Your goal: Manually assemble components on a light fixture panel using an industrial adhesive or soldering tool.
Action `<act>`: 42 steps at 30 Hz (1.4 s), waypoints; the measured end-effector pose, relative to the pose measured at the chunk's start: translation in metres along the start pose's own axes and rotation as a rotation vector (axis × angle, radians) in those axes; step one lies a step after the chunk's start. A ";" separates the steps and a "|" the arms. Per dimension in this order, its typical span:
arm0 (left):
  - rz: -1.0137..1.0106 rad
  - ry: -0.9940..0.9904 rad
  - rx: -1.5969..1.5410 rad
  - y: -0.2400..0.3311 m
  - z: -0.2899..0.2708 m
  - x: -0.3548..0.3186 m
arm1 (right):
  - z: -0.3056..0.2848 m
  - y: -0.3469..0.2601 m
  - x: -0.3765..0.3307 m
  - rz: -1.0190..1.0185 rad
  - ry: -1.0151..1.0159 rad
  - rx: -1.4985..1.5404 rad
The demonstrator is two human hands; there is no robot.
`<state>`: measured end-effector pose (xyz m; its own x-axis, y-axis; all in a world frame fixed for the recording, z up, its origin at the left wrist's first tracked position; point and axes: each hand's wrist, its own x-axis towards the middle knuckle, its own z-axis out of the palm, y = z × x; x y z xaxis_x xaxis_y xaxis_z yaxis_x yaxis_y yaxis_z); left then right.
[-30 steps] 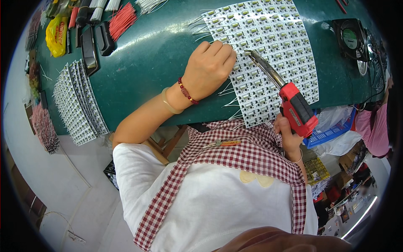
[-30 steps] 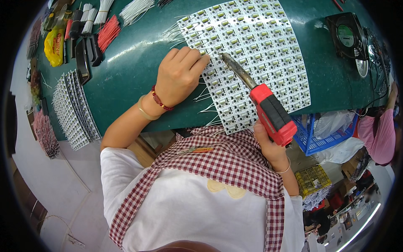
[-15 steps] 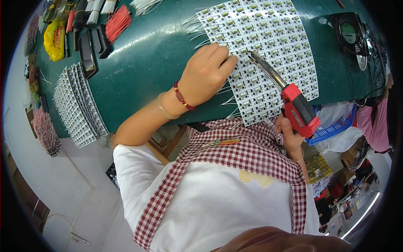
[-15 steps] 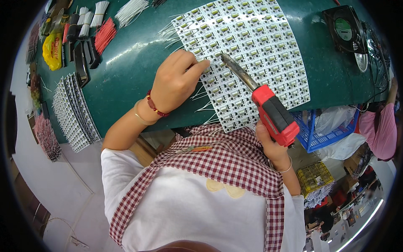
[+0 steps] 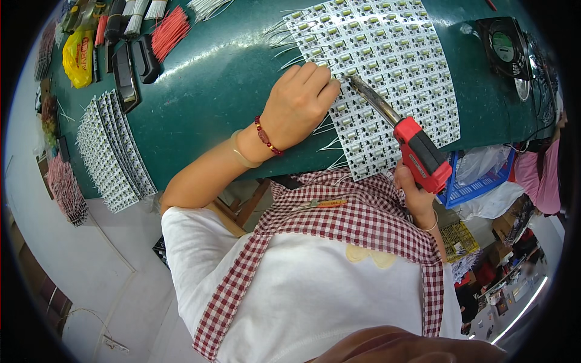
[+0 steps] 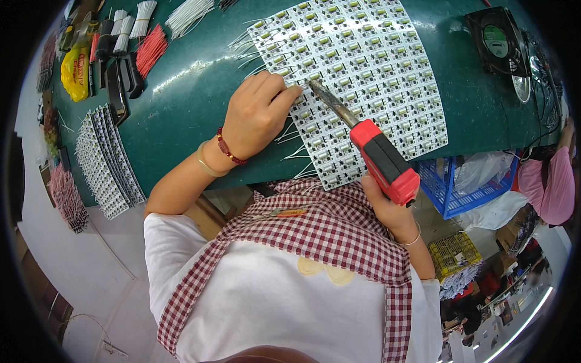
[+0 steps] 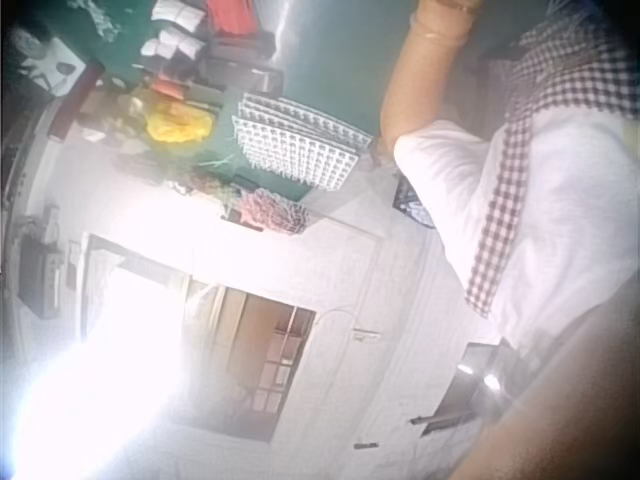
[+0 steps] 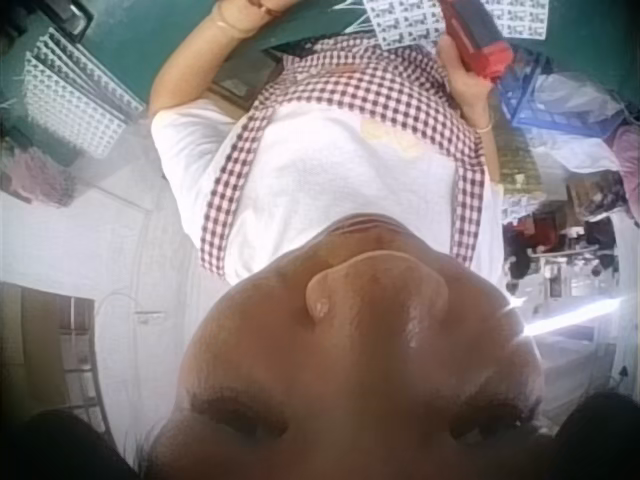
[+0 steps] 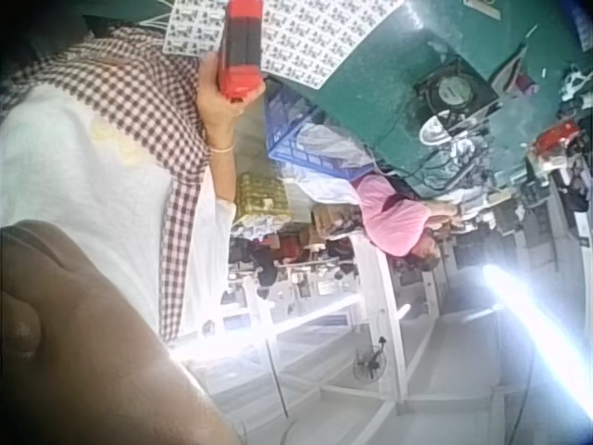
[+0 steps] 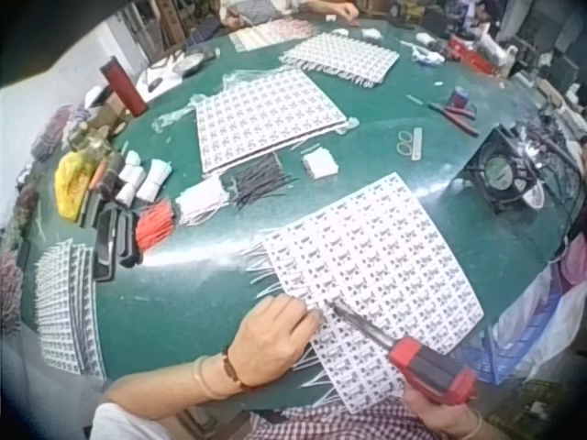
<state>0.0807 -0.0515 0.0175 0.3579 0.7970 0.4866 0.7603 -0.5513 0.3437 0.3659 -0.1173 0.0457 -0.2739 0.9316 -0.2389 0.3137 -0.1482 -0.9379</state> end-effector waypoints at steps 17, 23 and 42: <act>-0.017 0.010 -0.040 -0.001 0.002 -0.001 | -0.009 0.001 -0.006 0.061 -0.073 0.128; -0.032 0.021 -0.106 -0.002 0.002 -0.002 | -0.013 0.002 -0.011 0.080 -0.080 0.130; -0.065 0.021 -0.112 0.000 0.005 -0.002 | -0.018 0.006 -0.020 0.071 -0.169 0.085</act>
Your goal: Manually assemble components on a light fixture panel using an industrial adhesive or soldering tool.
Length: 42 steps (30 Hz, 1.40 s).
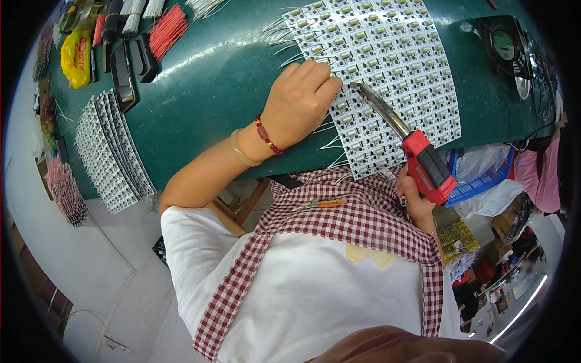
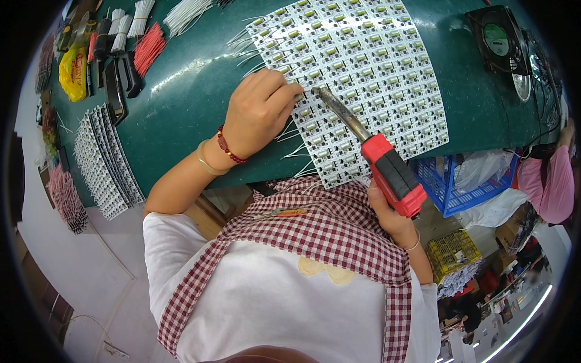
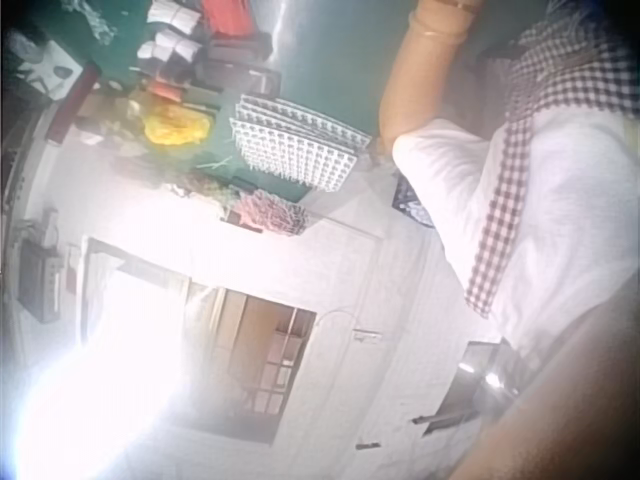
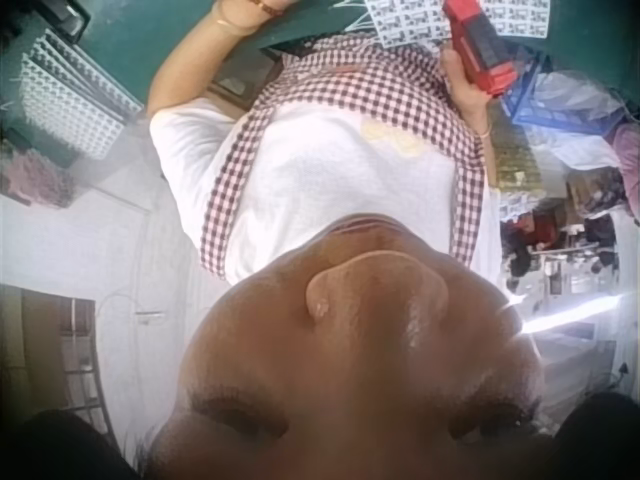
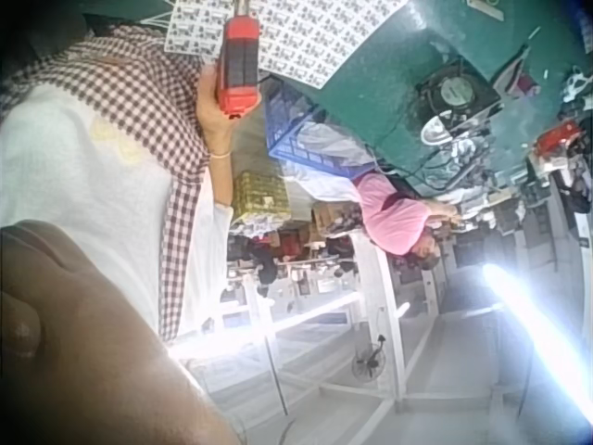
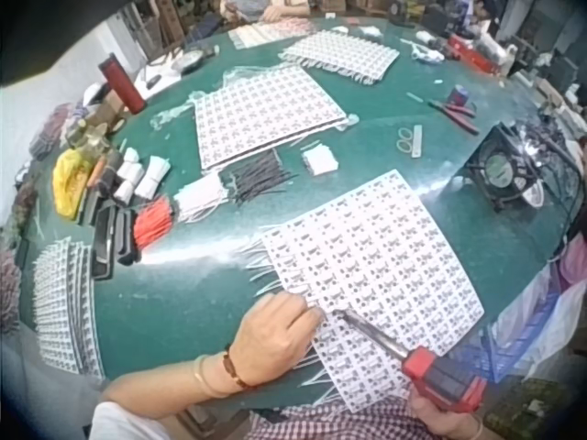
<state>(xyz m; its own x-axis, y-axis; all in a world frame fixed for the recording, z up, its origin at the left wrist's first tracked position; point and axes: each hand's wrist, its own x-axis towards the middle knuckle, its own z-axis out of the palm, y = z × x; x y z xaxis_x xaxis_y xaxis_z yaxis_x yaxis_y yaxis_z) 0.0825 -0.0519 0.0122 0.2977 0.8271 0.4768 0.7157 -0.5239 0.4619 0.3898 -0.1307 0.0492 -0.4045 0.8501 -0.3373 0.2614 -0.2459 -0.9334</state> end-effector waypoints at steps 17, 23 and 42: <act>0.098 -0.014 0.103 0.002 -0.001 0.000 | 0.000 0.018 0.000 -0.014 0.067 -0.112; 0.096 -0.020 0.108 0.001 -0.001 0.000 | 0.009 0.007 -0.001 0.003 0.176 0.020; 0.105 -0.040 0.134 0.002 -0.001 -0.001 | 0.009 -0.005 0.004 -0.075 0.122 0.035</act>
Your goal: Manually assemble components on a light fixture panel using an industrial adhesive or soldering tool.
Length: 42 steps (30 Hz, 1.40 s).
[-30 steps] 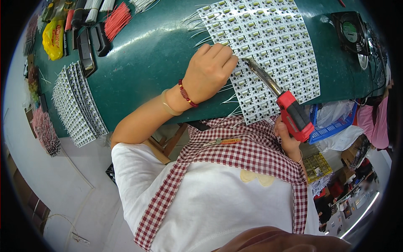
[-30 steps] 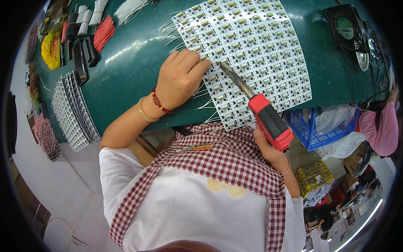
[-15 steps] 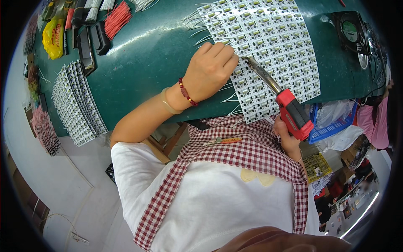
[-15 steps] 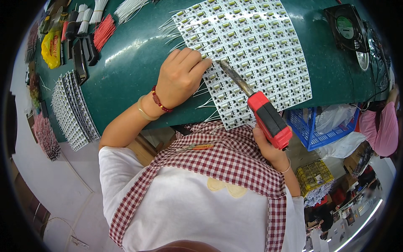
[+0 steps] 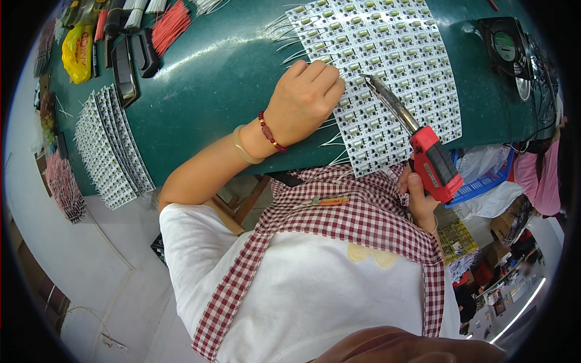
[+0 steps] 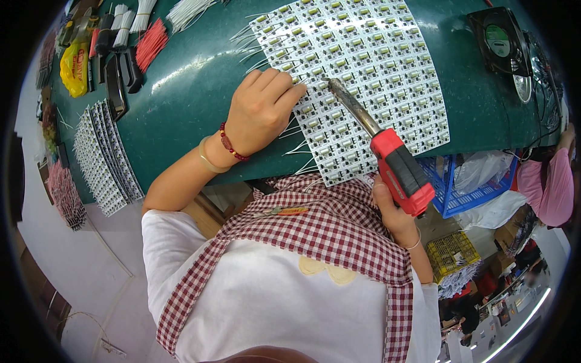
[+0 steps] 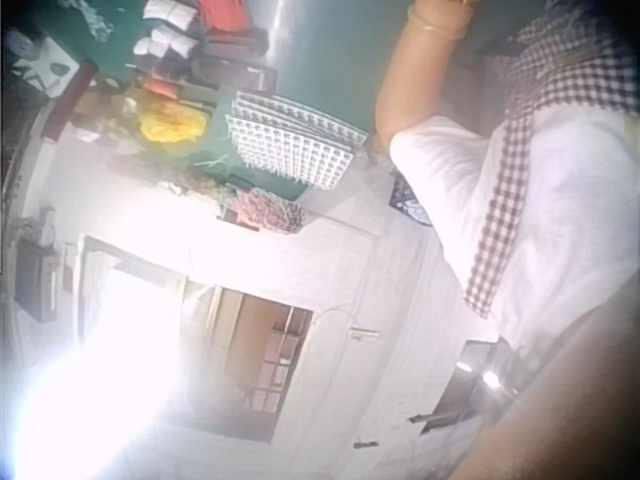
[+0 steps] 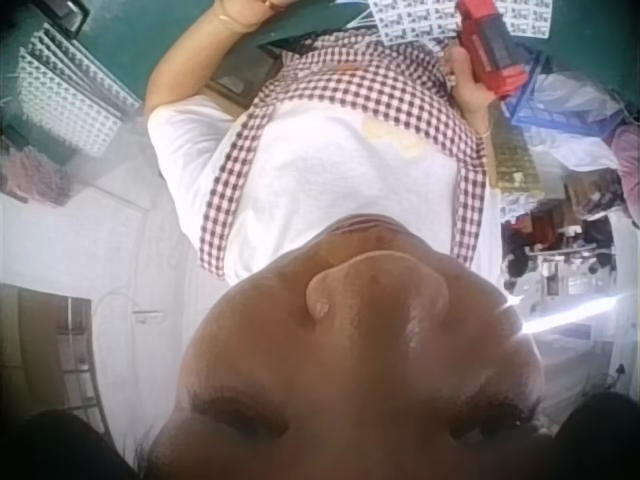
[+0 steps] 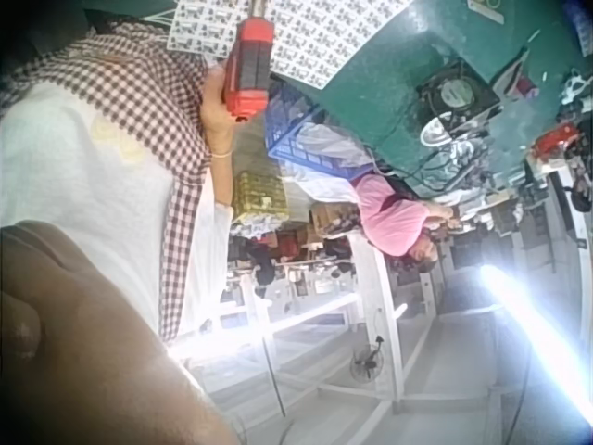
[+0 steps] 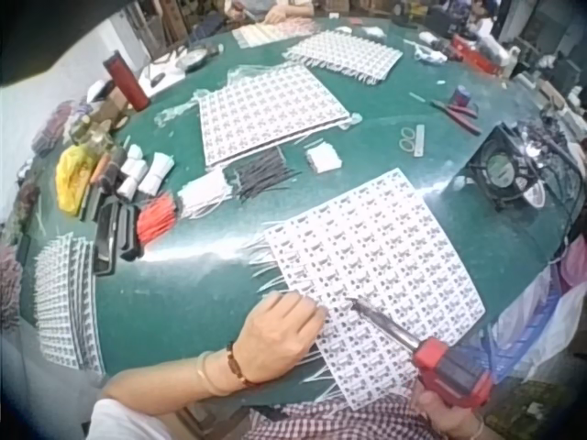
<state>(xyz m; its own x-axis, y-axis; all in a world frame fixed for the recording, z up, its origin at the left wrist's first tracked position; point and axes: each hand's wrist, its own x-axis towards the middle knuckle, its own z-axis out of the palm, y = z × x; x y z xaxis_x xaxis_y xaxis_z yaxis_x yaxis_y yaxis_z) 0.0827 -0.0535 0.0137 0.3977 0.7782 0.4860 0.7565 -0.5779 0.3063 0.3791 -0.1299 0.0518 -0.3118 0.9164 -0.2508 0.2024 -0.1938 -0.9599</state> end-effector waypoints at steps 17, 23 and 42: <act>-0.116 -0.024 -0.139 0.009 -0.032 0.013 | -0.007 0.004 -0.002 -0.006 -0.013 0.046; -0.080 0.003 -0.199 0.009 -0.006 -0.002 | -0.011 0.005 -0.009 0.093 -0.076 0.029; -0.046 0.025 -0.122 0.012 -0.002 -0.002 | -0.009 0.018 -0.009 0.023 0.029 -0.139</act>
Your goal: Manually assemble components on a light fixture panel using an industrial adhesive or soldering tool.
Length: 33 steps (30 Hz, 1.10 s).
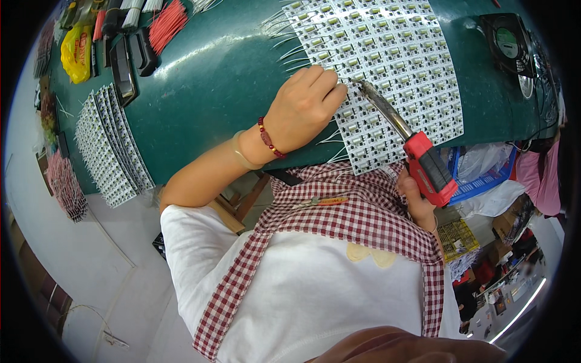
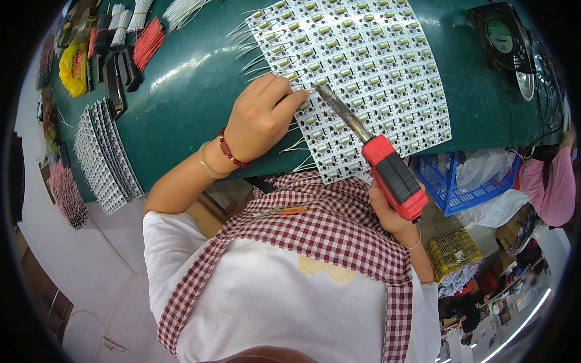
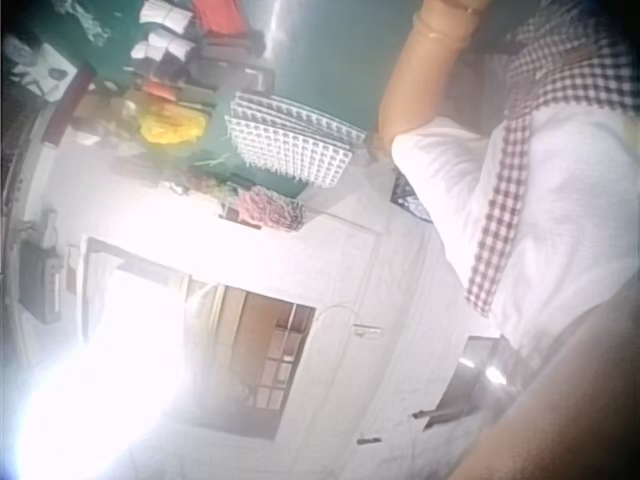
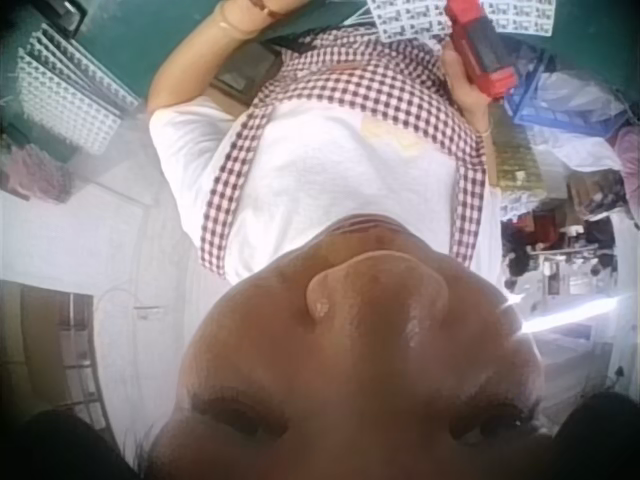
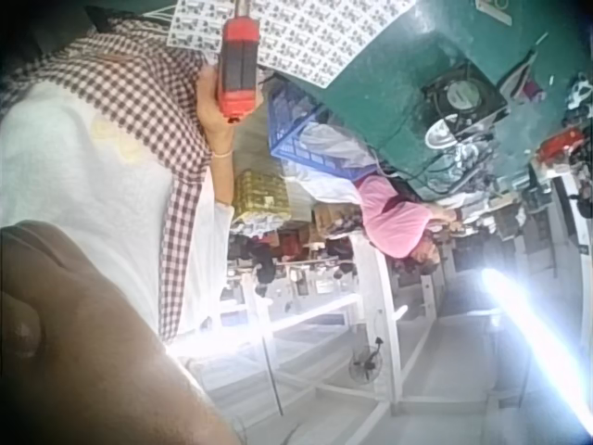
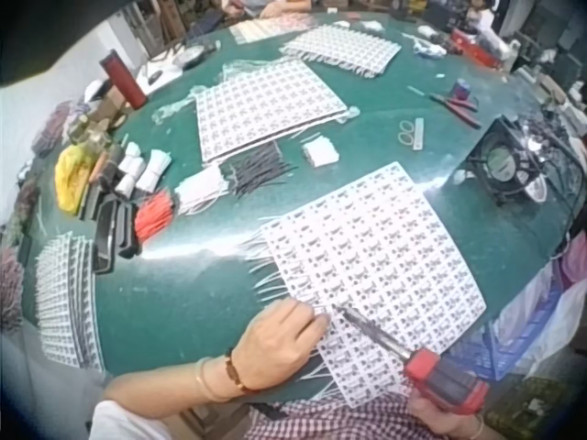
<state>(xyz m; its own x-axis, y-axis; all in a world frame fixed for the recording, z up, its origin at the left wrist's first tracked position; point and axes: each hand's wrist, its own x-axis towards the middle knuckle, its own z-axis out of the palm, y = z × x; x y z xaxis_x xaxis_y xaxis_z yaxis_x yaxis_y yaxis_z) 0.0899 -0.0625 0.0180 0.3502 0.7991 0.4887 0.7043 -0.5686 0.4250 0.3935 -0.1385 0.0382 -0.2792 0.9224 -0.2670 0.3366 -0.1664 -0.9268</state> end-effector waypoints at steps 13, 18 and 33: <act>-0.010 -0.006 0.034 0.001 0.001 -0.002 | 0.000 0.004 0.003 -0.056 -0.020 -0.055; -0.002 0.001 0.041 0.001 0.001 -0.003 | -0.008 0.002 -0.004 0.025 -0.070 0.088; -0.058 -0.002 -0.002 -0.001 0.000 -0.003 | -0.008 0.008 -0.008 -0.016 -0.092 0.038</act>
<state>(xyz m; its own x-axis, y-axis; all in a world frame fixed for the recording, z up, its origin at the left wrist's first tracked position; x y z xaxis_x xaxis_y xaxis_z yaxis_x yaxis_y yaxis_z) 0.0881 -0.0644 0.0159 0.3103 0.8311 0.4616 0.7220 -0.5218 0.4543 0.4058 -0.1447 0.0354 -0.3662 0.8895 -0.2732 0.2972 -0.1664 -0.9402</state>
